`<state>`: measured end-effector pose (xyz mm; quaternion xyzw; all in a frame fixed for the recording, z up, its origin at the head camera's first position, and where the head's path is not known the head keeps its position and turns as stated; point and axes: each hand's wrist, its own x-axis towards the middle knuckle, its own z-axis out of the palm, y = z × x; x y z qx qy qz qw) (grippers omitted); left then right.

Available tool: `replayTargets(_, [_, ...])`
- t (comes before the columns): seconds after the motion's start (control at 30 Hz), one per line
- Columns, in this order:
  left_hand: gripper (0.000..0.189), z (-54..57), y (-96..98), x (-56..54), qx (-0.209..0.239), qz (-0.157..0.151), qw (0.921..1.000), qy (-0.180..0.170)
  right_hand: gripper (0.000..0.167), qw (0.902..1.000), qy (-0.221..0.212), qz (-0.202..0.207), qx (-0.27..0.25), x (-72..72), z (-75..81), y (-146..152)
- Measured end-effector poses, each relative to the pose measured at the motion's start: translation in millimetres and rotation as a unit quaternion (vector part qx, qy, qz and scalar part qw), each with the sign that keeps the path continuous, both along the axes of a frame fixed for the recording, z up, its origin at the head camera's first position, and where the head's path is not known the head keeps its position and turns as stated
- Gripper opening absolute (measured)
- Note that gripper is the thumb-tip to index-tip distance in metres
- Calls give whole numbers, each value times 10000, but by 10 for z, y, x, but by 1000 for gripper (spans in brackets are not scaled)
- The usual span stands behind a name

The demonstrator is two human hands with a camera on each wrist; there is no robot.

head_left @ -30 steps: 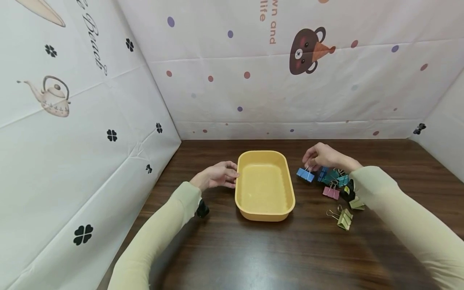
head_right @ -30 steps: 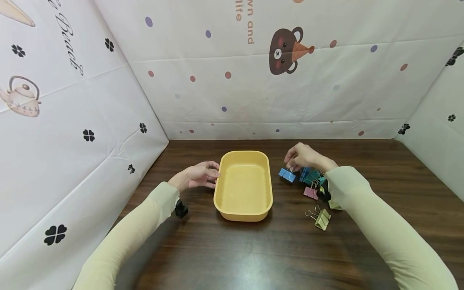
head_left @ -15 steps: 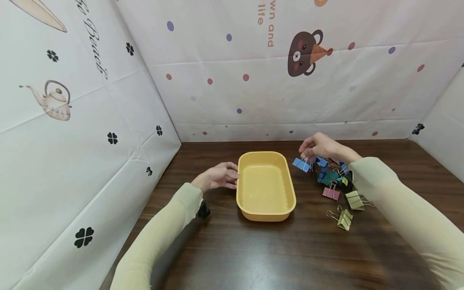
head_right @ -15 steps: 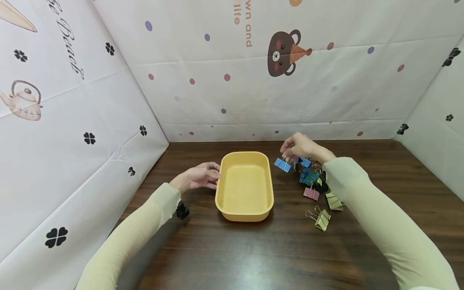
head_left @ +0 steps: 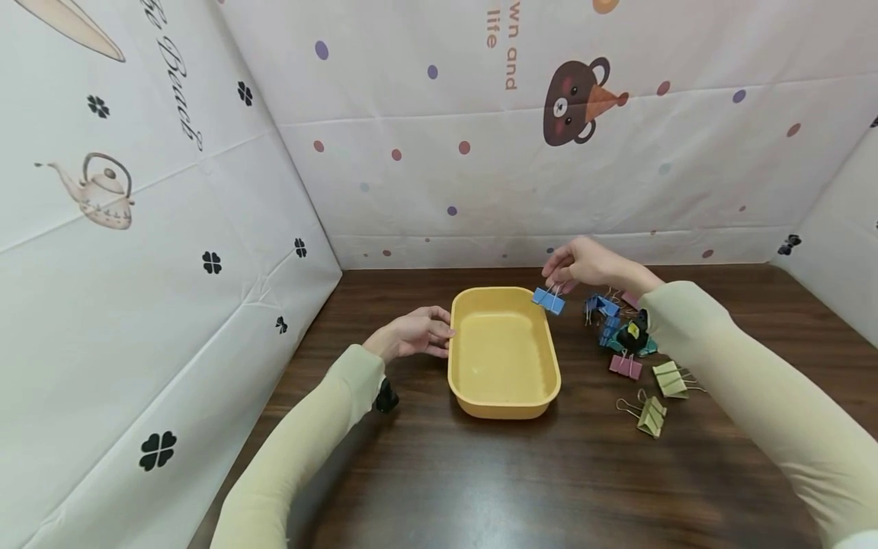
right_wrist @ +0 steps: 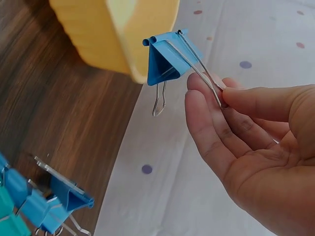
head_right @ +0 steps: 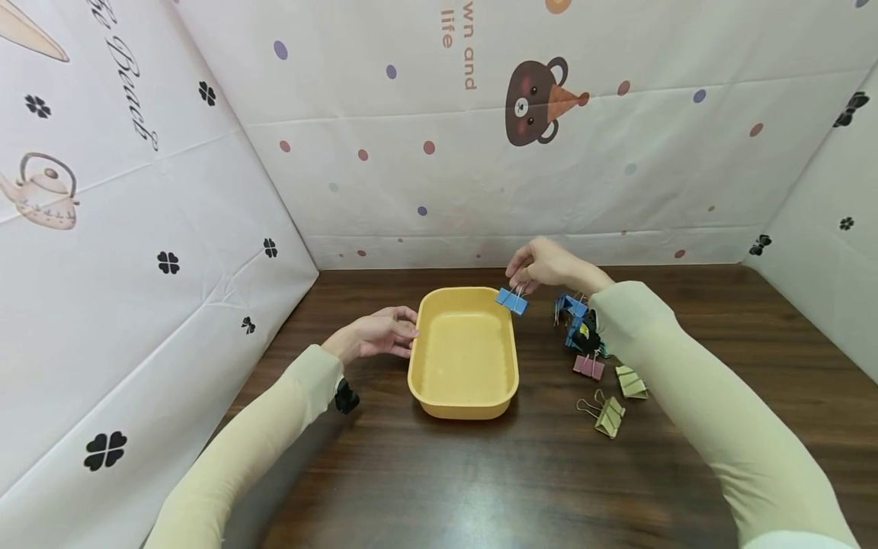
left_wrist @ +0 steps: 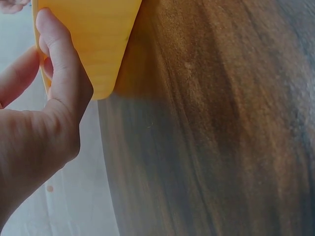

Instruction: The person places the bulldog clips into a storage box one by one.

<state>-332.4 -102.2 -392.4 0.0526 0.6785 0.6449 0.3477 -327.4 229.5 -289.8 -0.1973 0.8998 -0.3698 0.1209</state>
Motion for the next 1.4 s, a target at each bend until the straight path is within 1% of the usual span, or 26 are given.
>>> replayTargets(0.2, [40, 6, -2, 10, -15, -5, 10000, 10, 20, 9998, -16, 173, -81, -28, 16, -168])
replayTargets(0.57, [36, -12, 5, 16, 14, 51, 10000, -26, 17, 9984, -134, 533, -96, -52, -3, -497])
replayTargets(0.73, [38, -6, 8, 25, 4, 54, 10000, -18, 16, 9976, -35, 688, -63, -64, -52, -624])
replayTargets(0.93, [44, -1, 9, 16, 22, 22, 10000, -33, 13, 9977, -9, 683, 6, -56, -108, -753])
replayTargets(1.17, [38, 6, 12, 9, 13, 47, 10000, -42, 12, 9967, -146, 804, -27, -51, -210, -861])
replayTargets(1.4, [37, -4, 4, 10, 25, 39, 10000, -45, 12, 9957, -212, 896, 92, -27, -287, -943])
